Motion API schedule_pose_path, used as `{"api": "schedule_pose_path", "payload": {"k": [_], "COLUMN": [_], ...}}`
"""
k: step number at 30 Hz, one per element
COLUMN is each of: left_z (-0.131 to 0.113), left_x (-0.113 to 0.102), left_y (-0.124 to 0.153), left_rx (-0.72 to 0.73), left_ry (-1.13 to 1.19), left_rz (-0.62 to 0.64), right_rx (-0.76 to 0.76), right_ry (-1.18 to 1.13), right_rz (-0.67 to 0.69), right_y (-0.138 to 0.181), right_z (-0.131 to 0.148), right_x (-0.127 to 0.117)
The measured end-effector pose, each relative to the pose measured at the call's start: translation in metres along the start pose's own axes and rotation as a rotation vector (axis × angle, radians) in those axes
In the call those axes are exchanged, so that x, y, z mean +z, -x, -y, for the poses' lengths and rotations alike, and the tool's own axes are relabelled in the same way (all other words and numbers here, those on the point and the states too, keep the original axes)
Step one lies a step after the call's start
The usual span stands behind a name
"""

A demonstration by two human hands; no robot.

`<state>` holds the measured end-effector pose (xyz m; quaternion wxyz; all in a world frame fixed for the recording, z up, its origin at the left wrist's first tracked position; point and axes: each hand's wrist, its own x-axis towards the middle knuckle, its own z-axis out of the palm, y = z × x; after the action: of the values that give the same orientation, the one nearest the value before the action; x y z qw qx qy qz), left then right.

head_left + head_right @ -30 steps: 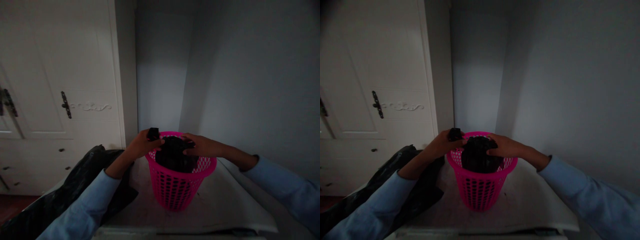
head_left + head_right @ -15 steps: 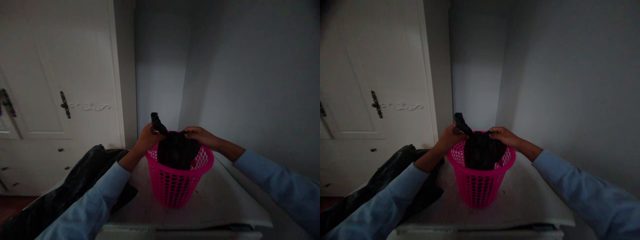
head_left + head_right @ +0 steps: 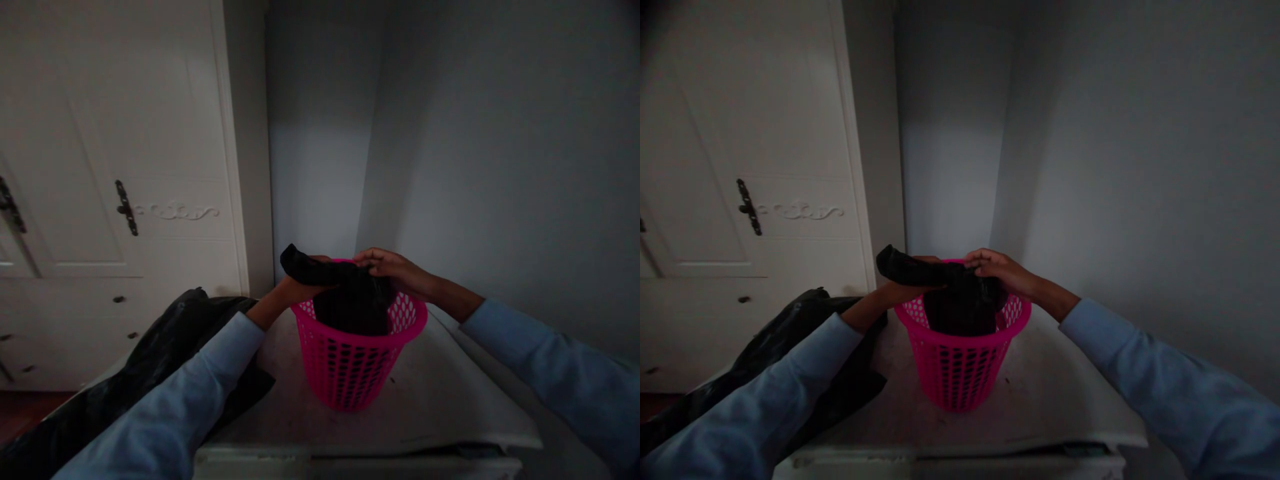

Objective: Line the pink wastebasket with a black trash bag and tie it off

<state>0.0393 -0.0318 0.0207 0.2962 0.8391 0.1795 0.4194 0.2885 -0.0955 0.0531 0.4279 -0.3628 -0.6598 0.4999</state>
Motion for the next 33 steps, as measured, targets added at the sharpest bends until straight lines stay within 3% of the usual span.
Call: {"api": "schedule_pose_path", "payload": {"k": [3,8,14,20,23,27,33], "left_z": [-0.002,-0.025,-0.030,-0.021,-0.015,-0.008,-0.008], "left_x": [0.000,0.001,0.000,-0.002,-0.003,-0.005,-0.008], "left_y": [0.004,0.008,0.007,0.009,0.011,0.012,0.012], "left_rx": [0.133,0.200,0.202,0.237,0.221,0.186,0.176], "left_ry": [-0.036,-0.009,-0.051,-0.183,-0.220,-0.213,-0.205], "left_rz": [-0.098,-0.058,-0.059,-0.084,-0.088,-0.090,0.047], "right_rx": [0.072,0.000,0.017,0.014,-0.105,-0.348,-0.543], "right_ry": [0.058,0.339,0.269,0.259,0.338,0.611,0.866], "right_rz": [0.107,0.180,0.293,0.193,0.143,-0.017,-0.190], "right_y": [-0.001,-0.010,-0.007,0.001,0.004,0.011,0.018], "right_z": [0.004,0.001,-0.003,0.003,0.005,0.016,0.034], "right_x": [-0.002,-0.006,-0.005,-0.009,-0.006,0.002,-0.001]}}
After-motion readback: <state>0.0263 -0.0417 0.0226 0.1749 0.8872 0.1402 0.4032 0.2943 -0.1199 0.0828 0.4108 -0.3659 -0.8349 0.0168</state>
